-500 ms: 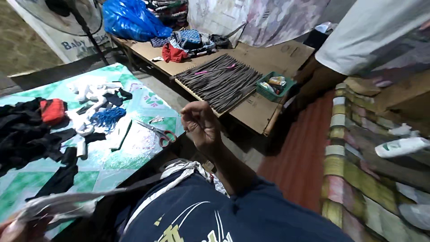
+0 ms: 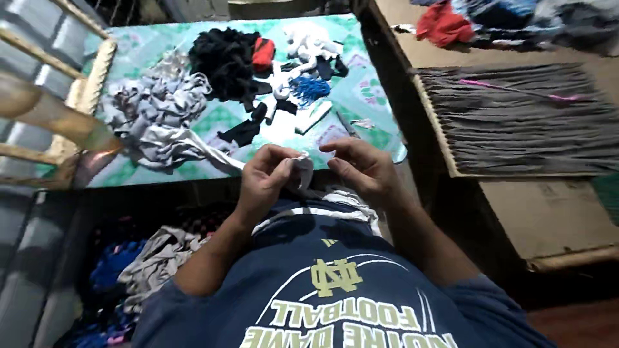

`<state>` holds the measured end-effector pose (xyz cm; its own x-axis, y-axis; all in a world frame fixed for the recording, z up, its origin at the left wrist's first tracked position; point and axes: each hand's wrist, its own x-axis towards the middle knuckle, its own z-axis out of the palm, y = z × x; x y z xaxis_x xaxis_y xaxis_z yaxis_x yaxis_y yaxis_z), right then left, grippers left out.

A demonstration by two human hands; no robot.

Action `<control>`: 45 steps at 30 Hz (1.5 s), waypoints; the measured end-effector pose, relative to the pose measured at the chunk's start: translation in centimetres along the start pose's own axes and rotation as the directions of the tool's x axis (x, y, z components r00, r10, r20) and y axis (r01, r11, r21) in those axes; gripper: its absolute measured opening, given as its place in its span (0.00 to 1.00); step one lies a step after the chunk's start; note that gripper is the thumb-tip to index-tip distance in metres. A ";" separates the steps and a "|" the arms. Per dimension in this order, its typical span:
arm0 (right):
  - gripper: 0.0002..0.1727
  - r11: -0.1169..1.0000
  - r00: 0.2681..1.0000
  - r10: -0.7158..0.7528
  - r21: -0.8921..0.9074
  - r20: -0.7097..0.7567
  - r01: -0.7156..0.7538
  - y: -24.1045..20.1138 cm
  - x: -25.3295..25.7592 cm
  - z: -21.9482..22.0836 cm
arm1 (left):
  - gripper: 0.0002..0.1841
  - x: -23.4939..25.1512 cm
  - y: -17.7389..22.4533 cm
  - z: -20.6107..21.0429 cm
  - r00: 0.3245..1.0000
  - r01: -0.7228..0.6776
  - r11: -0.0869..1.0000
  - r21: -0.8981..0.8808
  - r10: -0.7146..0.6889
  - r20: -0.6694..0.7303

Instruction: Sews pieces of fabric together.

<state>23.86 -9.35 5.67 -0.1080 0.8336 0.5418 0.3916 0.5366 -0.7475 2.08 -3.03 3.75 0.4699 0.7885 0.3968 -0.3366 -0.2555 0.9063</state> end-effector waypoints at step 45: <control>0.18 0.896 0.975 0.177 0.388 0.135 -0.217 1.1 0.3 1.1 | 0.05 -0.5 -0.1 -0.4 0.995 0.101 0.971 -0.216 -0.098 0.023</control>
<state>23.28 -8.42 4.62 -0.1596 0.9254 0.3437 0.0193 0.3510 -0.9362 1.60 -3.13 3.38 0.5190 0.7970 0.3089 -0.4558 -0.0476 0.8888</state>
